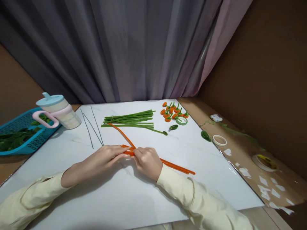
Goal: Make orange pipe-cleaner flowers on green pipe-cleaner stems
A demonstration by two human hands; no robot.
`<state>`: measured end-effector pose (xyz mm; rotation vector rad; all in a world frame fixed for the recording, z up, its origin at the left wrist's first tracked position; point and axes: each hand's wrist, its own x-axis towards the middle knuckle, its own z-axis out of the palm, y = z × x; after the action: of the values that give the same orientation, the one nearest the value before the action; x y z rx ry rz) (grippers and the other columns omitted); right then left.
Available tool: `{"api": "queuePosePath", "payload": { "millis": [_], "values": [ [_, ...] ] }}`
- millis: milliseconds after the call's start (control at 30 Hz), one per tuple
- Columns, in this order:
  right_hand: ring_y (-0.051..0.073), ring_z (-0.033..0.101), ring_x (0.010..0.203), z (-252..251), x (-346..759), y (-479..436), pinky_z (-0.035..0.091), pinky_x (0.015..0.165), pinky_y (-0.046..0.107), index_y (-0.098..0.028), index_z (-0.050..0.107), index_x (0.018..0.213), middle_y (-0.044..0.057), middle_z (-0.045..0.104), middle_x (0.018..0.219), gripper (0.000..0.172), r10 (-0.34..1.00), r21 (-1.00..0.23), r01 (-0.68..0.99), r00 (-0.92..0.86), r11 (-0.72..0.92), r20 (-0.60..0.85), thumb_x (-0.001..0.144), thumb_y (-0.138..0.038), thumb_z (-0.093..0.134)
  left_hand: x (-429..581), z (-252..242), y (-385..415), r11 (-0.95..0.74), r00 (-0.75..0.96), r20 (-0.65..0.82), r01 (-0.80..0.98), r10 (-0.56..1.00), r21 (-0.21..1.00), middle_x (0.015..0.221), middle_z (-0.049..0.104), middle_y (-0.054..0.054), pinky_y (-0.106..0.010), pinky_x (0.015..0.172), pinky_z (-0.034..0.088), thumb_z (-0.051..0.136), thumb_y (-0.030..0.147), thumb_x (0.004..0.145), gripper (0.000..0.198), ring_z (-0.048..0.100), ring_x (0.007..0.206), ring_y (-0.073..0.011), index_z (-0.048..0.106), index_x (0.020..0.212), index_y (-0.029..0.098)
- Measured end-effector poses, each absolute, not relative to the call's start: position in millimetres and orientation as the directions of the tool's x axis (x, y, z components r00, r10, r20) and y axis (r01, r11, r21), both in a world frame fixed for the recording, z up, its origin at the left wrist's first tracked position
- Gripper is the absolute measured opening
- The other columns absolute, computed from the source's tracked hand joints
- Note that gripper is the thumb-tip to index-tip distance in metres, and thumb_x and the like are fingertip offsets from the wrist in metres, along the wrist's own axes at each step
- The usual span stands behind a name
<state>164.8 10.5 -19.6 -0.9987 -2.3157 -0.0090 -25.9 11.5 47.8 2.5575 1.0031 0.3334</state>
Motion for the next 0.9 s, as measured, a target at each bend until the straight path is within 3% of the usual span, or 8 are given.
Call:
{"api": "queuePosePath", "payload": {
  "millis": [67,133,333,567,700,833,900],
  "values": [
    [0.012,0.053,0.054,-18.7,163.3,9.6,0.035,0.052,0.024,-0.012,0.058,0.094,0.004,0.062,0.072,0.023,0.649,-0.213,0.663,-0.524,0.717,0.552,0.092,-0.021,0.038,-26.2,49.8,12.8,-0.618,0.694,0.048,0.605,0.718,0.501,0.097,0.066,-0.001,-0.025,0.076,0.044,0.036,0.021,0.095,0.026,0.061,0.085,-0.0138,0.062,0.100,0.021],
    [0.012,0.056,0.059,-18.2,162.1,9.2,0.038,0.055,0.024,-0.012,0.055,0.105,0.006,0.064,0.081,0.023,0.628,-0.196,0.652,-0.534,0.732,0.566,0.094,-0.020,0.037,-25.5,48.4,13.8,-0.600,0.677,0.042,0.619,0.735,0.507,0.099,0.067,-0.002,-0.027,0.079,0.045,0.038,0.020,0.094,0.026,0.061,0.088,-0.0150,0.063,0.101,0.021],
    [0.015,0.056,0.064,-18.5,162.0,8.9,0.041,0.059,0.026,-0.012,0.055,0.093,0.006,0.061,0.072,0.024,0.544,-0.118,0.622,-0.557,0.774,0.627,0.094,-0.016,0.031,-22.1,42.9,13.1,-0.617,0.673,0.049,0.643,0.738,0.455,0.095,0.068,-0.005,-0.030,0.078,0.048,0.036,0.023,0.094,0.028,0.062,0.085,-0.0174,0.064,0.096,0.016],
    [0.014,0.054,0.058,-15.6,163.8,9.3,0.038,0.055,0.023,-0.015,0.053,0.084,0.004,0.061,0.065,0.020,0.608,-0.316,0.540,-0.533,0.780,0.589,0.090,-0.015,0.034,-23.8,34.9,7.0,-0.672,0.695,0.096,0.636,0.712,0.380,0.092,0.067,-0.005,-0.030,0.073,0.049,0.037,0.020,0.093,0.025,0.063,0.080,-0.0178,0.062,0.097,0.017],
    [0.013,0.052,0.058,-15.0,163.4,9.1,0.037,0.055,0.023,-0.016,0.053,0.083,0.003,0.059,0.066,0.019,0.626,-0.365,0.515,-0.557,0.776,0.545,0.091,-0.017,0.035,-23.5,36.4,4.8,-0.691,0.698,0.120,0.641,0.706,0.336,0.085,0.067,-0.006,-0.028,0.067,0.048,0.034,0.021,0.093,0.029,0.062,0.074,-0.0177,0.062,0.090,0.015],
    [0.014,0.052,0.060,-15.8,160.0,8.5,0.036,0.057,0.024,-0.015,0.052,0.086,0.004,0.058,0.069,0.020,0.609,-0.265,0.574,-0.566,0.775,0.556,0.094,-0.021,0.034,-22.9,46.7,8.9,-0.624,0.688,0.057,0.616,0.723,0.481,0.086,0.066,-0.004,-0.025,0.069,0.043,0.033,0.024,0.094,0.031,0.060,0.075,-0.0153,0.062,0.087,0.017],
    [0.014,0.052,0.060,-16.3,158.1,9.0,0.035,0.058,0.025,-0.014,0.052,0.091,0.004,0.058,0.069,0.022,0.588,-0.181,0.613,-0.569,0.769,0.575,0.096,-0.022,0.032,-23.3,50.9,12.6,-0.534,0.673,-0.035,0.616,0.739,0.579,0.075,0.062,-0.001,-0.022,0.061,0.039,0.034,0.030,0.094,0.033,0.055,0.066,-0.0129,0.061,0.080,0.017]
  ]
}}
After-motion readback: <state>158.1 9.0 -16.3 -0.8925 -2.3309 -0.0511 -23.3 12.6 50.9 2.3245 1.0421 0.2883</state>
